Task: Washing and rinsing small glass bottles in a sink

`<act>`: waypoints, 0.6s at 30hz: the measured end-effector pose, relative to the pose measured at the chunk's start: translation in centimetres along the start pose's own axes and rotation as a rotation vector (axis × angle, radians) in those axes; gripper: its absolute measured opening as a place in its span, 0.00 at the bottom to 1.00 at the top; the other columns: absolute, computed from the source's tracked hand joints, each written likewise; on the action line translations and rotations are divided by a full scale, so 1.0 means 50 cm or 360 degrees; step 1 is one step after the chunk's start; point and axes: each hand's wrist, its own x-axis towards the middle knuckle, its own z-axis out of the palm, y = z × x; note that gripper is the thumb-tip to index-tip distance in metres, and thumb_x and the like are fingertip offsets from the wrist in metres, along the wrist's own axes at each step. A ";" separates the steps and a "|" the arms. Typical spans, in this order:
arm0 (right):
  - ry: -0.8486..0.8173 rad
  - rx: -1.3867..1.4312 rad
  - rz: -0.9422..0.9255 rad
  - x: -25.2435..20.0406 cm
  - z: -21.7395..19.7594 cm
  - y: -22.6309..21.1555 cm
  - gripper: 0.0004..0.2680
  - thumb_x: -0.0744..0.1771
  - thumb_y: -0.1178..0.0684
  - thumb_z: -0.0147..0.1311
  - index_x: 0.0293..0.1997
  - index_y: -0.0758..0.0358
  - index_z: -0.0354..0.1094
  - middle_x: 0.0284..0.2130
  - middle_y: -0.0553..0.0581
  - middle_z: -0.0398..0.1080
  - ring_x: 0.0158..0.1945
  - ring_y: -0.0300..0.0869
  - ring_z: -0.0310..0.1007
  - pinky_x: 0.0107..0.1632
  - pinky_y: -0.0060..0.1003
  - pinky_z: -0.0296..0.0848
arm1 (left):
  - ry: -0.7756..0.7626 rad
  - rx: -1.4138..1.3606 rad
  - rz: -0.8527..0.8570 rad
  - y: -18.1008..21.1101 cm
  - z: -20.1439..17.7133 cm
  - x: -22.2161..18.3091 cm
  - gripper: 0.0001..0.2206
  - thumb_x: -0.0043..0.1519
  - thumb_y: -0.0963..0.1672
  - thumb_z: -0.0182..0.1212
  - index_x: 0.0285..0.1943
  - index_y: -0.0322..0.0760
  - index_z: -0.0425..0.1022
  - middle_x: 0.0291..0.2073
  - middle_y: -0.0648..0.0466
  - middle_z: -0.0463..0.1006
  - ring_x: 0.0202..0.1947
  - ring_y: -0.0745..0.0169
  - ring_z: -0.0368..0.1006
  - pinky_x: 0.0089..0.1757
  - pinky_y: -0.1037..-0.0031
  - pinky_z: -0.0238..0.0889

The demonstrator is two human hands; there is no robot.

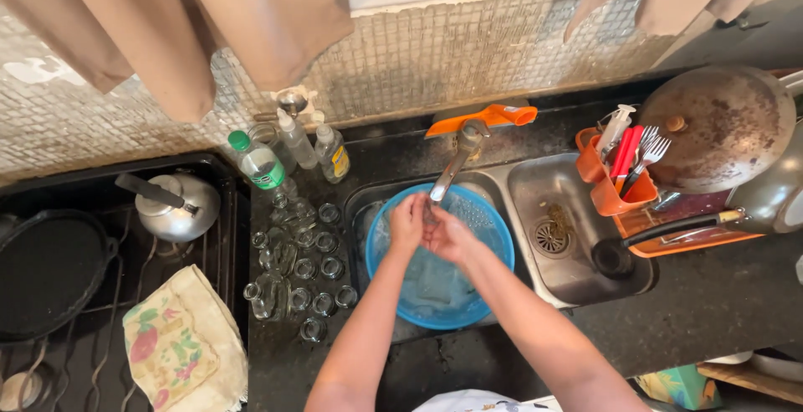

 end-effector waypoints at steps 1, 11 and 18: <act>0.0000 0.0003 0.0000 -0.008 0.012 0.011 0.09 0.67 0.41 0.55 0.36 0.52 0.75 0.33 0.65 0.79 0.35 0.53 0.81 0.40 0.49 0.80 | -0.0003 0.0002 -0.0001 -0.002 0.008 -0.006 0.13 0.71 0.52 0.51 0.47 0.52 0.82 0.36 0.55 0.85 0.45 0.49 0.80 0.45 0.61 0.72; 0.0404 -0.2401 -0.2154 -0.193 0.142 0.001 0.07 0.64 0.48 0.66 0.45 0.44 0.79 0.39 0.47 0.77 0.42 0.43 0.76 0.45 0.38 0.74 | -0.0316 -0.0655 -0.1085 -0.078 0.052 -0.008 0.33 0.68 0.61 0.36 0.60 0.37 0.77 0.47 0.43 0.79 0.46 0.43 0.70 0.47 0.56 0.57; 0.0481 -0.3624 -0.2350 -0.225 0.172 -0.096 0.10 0.67 0.37 0.52 0.37 0.48 0.72 0.40 0.57 0.65 0.50 0.52 0.67 0.51 0.47 0.65 | -0.0721 -0.0915 -0.1388 -0.027 0.037 0.061 0.23 0.64 0.61 0.45 0.31 0.44 0.65 0.14 0.60 0.59 0.09 0.77 0.50 0.11 0.90 0.38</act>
